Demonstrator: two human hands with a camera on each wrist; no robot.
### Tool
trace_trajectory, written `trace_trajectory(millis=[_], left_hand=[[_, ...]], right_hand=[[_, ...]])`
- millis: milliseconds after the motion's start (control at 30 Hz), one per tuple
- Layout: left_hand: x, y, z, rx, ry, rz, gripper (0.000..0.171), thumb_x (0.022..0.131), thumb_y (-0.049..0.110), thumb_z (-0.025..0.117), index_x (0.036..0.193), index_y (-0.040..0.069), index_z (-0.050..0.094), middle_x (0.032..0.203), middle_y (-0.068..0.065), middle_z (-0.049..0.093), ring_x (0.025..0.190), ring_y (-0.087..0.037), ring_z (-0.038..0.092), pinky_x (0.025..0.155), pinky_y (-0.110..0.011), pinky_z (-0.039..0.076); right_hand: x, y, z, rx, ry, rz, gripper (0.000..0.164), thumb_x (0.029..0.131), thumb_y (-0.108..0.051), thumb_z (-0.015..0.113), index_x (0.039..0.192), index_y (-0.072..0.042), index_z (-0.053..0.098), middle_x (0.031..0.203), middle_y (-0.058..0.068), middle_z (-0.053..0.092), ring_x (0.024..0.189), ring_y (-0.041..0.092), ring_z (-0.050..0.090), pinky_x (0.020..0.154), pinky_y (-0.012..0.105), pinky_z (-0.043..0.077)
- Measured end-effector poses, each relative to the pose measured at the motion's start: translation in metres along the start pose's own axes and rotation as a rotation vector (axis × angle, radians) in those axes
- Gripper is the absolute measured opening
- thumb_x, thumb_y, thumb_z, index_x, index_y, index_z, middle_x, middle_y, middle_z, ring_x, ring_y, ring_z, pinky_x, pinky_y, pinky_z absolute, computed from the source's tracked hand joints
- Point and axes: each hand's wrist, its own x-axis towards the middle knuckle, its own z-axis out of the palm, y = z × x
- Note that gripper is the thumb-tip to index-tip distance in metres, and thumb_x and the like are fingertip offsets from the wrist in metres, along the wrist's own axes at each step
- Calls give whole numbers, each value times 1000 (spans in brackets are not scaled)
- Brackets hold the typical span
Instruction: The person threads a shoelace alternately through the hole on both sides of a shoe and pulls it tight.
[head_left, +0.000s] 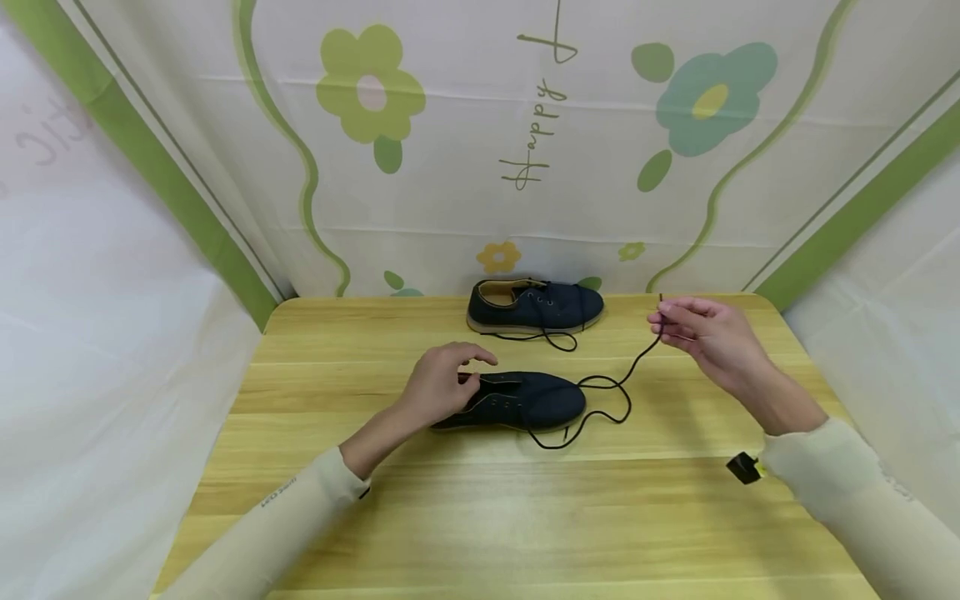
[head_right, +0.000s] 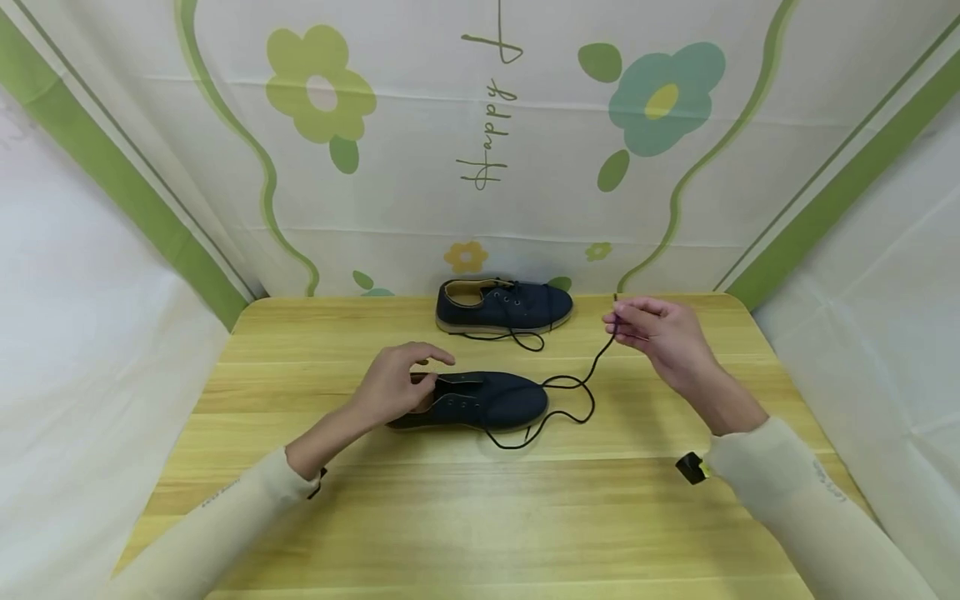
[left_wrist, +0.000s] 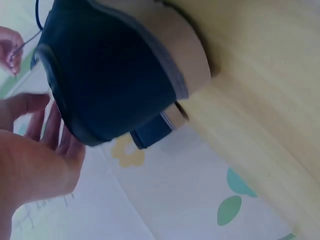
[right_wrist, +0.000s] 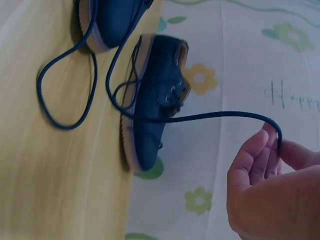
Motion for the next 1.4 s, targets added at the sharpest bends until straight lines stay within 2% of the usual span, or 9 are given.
trace_trajectory(millis=[67,100,167,267,400,667,1033,1233,1400], left_hand=[[2,-1,-2,32,-66,-37,35,92,-8,71,120,11,79,124,-7,77,45,-4,24,51,-22,31],[3,-1,-3,41,-95,-53,35,92,-7,72,122,11,78,126,-7,76,45,-5,25,51,-24,31],[5,-2,-3,54,-143,-83,36,93,-4,75,125,10,77,130,-7,74,48,-7,36,56,-26,39],[8,-3,1,65,-186,-106,34,93,2,80,126,10,77,129,-7,75,73,-17,66,75,-34,56],[11,-7,8,63,-199,-122,31,93,8,83,123,9,78,122,-5,77,111,-26,73,91,-45,60],[15,-9,16,67,-145,-116,18,94,15,83,111,11,82,105,-1,80,95,-17,76,84,-39,61],[22,-11,28,64,-74,-117,8,97,25,80,97,20,86,94,6,81,86,-12,74,76,-33,58],[24,-11,28,55,-70,-158,12,99,24,78,97,17,86,92,4,81,68,-9,64,63,-27,46],[26,-12,27,44,-67,-185,13,100,23,77,96,15,86,86,3,80,54,-7,50,53,-24,34]], right_hand=[[-1,0,11,-50,-37,-4,13,105,-6,65,107,-5,78,100,7,80,91,16,78,82,27,62],[-2,0,17,-69,-54,-4,13,105,-6,65,107,-5,78,100,7,80,91,16,78,82,27,62],[-3,1,27,-109,-82,-3,13,105,-6,65,106,-6,78,98,7,80,90,16,78,81,28,62],[-5,3,41,-166,-119,1,12,106,-8,66,105,-5,77,96,6,79,87,16,77,79,29,63],[-8,6,60,-238,-164,-2,11,105,-9,67,104,-4,77,93,6,77,84,16,76,76,29,63],[-5,21,87,-331,-212,39,10,104,-10,70,101,-3,77,91,8,77,81,15,74,72,28,62],[13,57,104,-426,-235,113,13,101,-15,74,104,-3,78,93,14,78,78,16,73,73,31,62],[22,72,111,-419,-228,127,22,100,-13,74,109,7,76,88,9,77,76,15,72,70,29,62],[32,86,113,-432,-213,158,33,99,-14,76,115,14,71,91,13,77,74,15,72,68,29,62]])
